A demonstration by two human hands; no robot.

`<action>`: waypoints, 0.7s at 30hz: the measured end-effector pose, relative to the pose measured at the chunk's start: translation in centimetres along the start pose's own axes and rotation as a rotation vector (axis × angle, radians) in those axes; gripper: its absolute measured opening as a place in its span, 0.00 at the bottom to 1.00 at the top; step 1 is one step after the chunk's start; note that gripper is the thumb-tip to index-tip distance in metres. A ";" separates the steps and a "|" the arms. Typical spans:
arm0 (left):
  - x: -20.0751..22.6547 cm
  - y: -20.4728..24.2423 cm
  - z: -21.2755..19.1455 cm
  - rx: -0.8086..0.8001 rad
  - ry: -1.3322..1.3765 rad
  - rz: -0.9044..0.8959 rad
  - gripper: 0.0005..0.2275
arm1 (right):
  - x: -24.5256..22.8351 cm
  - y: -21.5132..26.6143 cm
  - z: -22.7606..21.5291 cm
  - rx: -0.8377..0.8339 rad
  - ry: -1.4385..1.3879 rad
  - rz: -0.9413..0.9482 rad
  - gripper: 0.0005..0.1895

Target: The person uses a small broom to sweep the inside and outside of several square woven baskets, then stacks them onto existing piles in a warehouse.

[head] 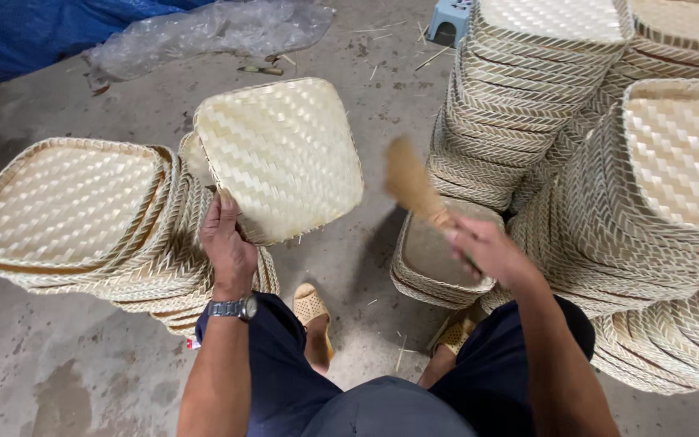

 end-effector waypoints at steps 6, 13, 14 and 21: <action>-1.0 2.2 6.6 -0.371 -0.736 -0.057 0.15 | -5.0 -0.7 -2.7 0.021 -0.409 -0.233 0.21; -6.4 7.5 10.3 -0.756 -1.255 0.112 0.11 | -3.3 0.8 -7.7 0.284 -0.381 -0.472 0.27; -7.5 8.8 11.1 -0.842 -1.281 0.213 0.10 | -1.7 0.1 -8.1 0.360 -0.360 -0.444 0.28; -20.6 18.7 10.3 -1.242 -1.279 0.219 0.08 | 1.1 -3.0 -3.3 0.657 0.282 -0.692 0.25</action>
Point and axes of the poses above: each hand's wrist, its own y-axis away from the middle knuckle, its own z-axis out of the palm, x = y × z, the point moved 10 cm from there along -y, towards the middle knuckle, and after that the axes turned 9 degrees about y, right-handed, at the moved point
